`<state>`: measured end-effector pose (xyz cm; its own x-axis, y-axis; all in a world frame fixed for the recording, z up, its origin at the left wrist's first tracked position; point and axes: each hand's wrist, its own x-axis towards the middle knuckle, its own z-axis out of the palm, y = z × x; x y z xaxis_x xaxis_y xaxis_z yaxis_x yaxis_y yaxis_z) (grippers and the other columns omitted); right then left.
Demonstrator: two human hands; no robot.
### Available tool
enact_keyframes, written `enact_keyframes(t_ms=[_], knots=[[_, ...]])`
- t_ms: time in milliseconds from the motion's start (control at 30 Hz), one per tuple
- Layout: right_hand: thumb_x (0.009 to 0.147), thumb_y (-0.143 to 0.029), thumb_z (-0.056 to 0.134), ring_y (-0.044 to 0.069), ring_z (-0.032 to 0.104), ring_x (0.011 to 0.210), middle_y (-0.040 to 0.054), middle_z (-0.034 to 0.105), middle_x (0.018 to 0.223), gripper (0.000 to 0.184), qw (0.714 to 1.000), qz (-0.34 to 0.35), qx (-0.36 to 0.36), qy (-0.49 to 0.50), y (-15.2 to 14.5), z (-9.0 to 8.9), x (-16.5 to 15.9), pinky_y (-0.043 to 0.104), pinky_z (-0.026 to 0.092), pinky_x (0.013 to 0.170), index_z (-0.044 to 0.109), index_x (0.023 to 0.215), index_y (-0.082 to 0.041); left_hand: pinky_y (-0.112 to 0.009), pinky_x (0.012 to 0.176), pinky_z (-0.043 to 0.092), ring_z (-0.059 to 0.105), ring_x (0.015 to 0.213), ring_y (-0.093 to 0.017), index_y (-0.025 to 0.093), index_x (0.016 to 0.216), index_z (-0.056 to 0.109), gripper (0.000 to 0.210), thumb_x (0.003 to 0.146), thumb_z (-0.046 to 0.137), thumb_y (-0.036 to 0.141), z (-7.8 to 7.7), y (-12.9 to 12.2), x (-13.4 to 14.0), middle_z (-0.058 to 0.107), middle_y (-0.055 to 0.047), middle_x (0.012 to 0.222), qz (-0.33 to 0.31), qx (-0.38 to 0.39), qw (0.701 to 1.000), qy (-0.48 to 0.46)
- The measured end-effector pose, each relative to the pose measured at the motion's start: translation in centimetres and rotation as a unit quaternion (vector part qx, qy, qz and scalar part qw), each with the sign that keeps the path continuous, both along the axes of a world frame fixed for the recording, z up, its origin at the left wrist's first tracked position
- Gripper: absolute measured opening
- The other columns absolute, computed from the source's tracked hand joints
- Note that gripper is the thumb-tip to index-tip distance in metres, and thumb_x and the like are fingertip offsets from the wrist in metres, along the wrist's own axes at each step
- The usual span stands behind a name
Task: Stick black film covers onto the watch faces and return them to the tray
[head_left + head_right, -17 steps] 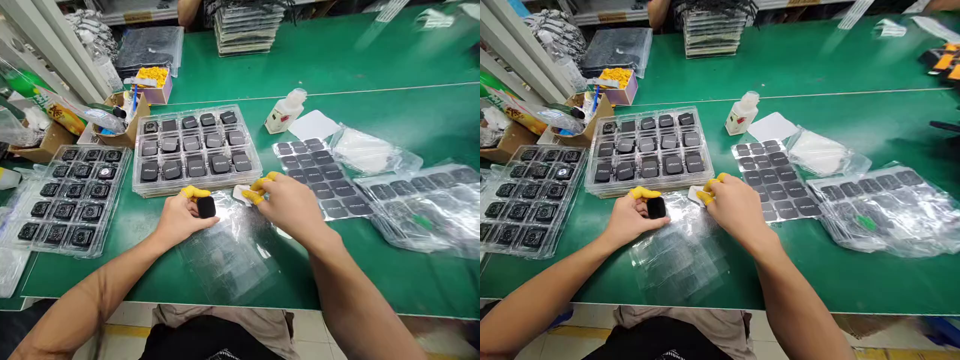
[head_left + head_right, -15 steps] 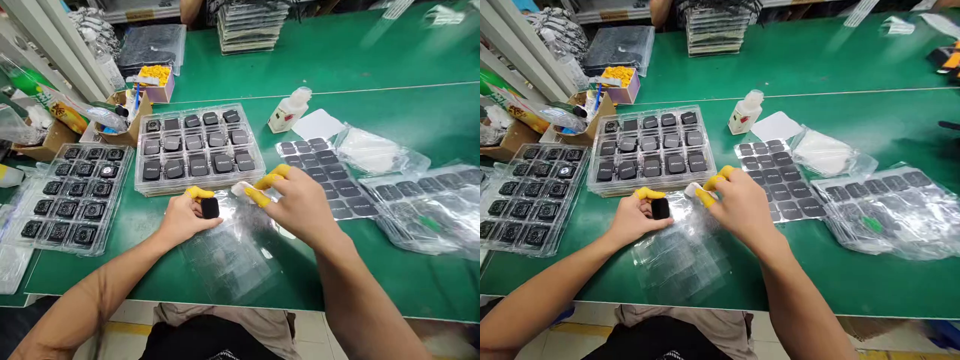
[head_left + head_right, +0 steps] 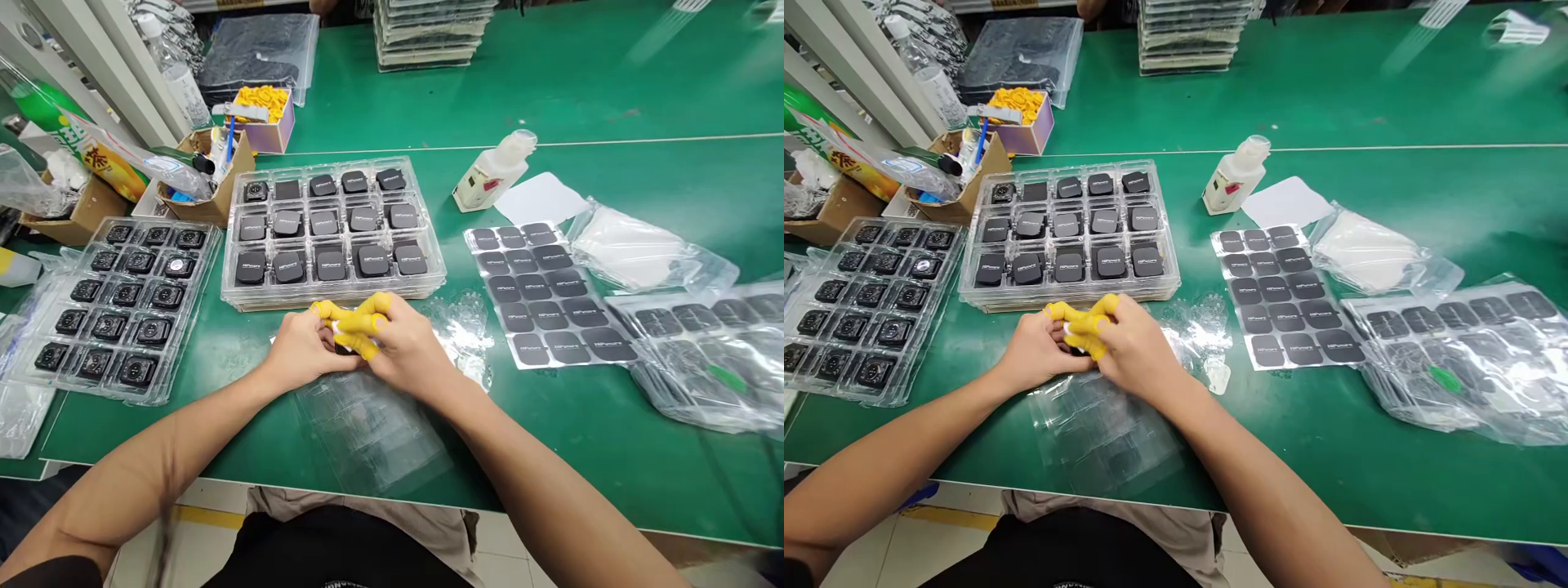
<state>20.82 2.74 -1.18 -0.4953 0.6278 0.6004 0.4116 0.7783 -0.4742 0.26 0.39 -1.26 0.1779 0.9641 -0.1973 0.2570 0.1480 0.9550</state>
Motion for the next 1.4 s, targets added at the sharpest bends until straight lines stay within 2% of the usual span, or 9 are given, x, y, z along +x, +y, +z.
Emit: enact_keyframes(t_ms=[133,267,467,567,767,967,1133,1267,1400], knots=[[0.101,-0.024,0.065,0.021,0.063,0.082,0.0059,0.072,0.090,0.008,0.999,-0.041,-0.010,-0.005,-0.5,-0.5,-0.8,0.035,0.054,0.074,0.072,0.102,-0.022,-0.024,0.049,0.039,0.053,0.052,-0.011,0.017,0.100,0.071,0.050,0.059,0.095,0.030,0.0,0.0,0.0,0.062,0.005,0.056,-0.004,0.008,0.999,0.032],[0.102,-0.026,0.062,0.021,0.064,0.084,0.0075,0.073,0.092,0.013,0.999,-0.048,0.007,-0.021,-0.3,-0.9,-0.9,0.034,0.054,0.071,0.073,0.104,-0.020,-0.024,0.052,0.045,0.056,0.055,-0.011,0.019,0.084,0.066,0.037,0.057,0.092,0.022,0.1,0.0,0.2,0.063,0.005,0.061,0.000,-0.009,1.000,0.021],[0.099,-0.026,0.064,0.027,0.059,0.085,0.0117,0.072,0.094,0.010,0.956,-0.245,0.058,-0.151,-0.6,-0.1,1.0,0.039,0.048,0.066,0.072,0.102,-0.020,-0.027,0.069,0.061,0.071,0.070,-0.013,0.019,0.102,0.066,0.070,0.044,0.104,0.028,2.2,1.1,-0.9,0.072,0.002,0.081,0.023,-0.065,0.974,-0.218],[0.100,-0.025,0.067,0.025,0.062,0.085,0.0100,0.073,0.097,0.014,0.971,-0.198,0.111,-0.079,-1.7,0.3,-1.0,0.039,0.052,0.072,0.068,0.113,-0.021,-0.024,0.061,0.060,0.069,0.063,-0.012,0.020,0.103,0.064,0.077,0.040,0.106,0.033,3.4,2.0,-2.6,0.071,0.004,0.075,-0.001,-0.023,0.953,-0.301],[0.101,-0.038,0.066,0.033,0.067,0.102,0.0148,0.075,0.115,0.031,0.978,-0.120,-0.030,-0.168,-2.1,-1.4,-5.6,0.048,0.056,0.085,0.066,0.125,-0.019,-0.023,0.061,0.059,0.071,0.066,-0.014,0.022,0.101,0.064,0.080,0.036,0.107,0.038,3.6,3.2,-4.7,0.069,0.005,0.076,0.012,0.054,0.939,-0.340],[0.095,-0.034,0.071,0.027,0.075,0.087,0.0077,0.080,0.099,0.025,0.973,-0.131,-0.182,-0.051,-1.9,-1.6,-4.7,0.044,0.061,0.079,0.069,0.118,-0.024,-0.027,0.070,0.062,0.074,0.071,-0.016,0.020,0.101,0.066,0.076,0.039,0.106,0.036,3.7,2.8,-4.3,0.071,0.003,0.078,-0.015,0.044,0.952,-0.302],[0.086,-0.036,0.082,0.021,0.077,0.078,0.0034,0.081,0.092,0.033,0.942,-0.093,-0.290,0.139,-2.0,-0.9,-3.8,0.038,0.066,0.074,0.070,0.114,-0.024,-0.033,0.084,0.065,0.077,0.090,-0.022,0.018,0.108,0.072,0.068,0.051,0.102,0.040,3.8,1.6,-3.0,0.077,-0.005,0.100,0.090,0.126,0.983,-0.095],[0.089,-0.033,0.080,0.021,0.079,0.079,0.0031,0.082,0.092,0.016,0.958,-0.112,-0.215,0.150,-1.9,-0.9,-3.2,0.037,0.066,0.075,0.074,0.101,-0.025,-0.031,0.080,0.065,0.077,0.088,-0.022,0.017,0.113,0.073,0.065,0.058,0.100,0.040,3.0,1.1,-2.4,0.079,-0.006,0.100,0.117,0.144,0.983,-0.007],[0.097,-0.026,0.070,0.021,0.079,0.079,0.0024,0.082,0.090,0.005,0.984,-0.109,-0.092,0.107,-1.5,-1.2,-2.5,0.035,0.065,0.069,0.074,0.099,-0.027,-0.030,0.075,0.065,0.077,0.082,-0.020,0.017,0.115,0.071,0.067,0.059,0.099,0.041,2.8,1.1,-2.5,0.077,-0.006,0.100,0.111,0.109,0.988,-0.025]])
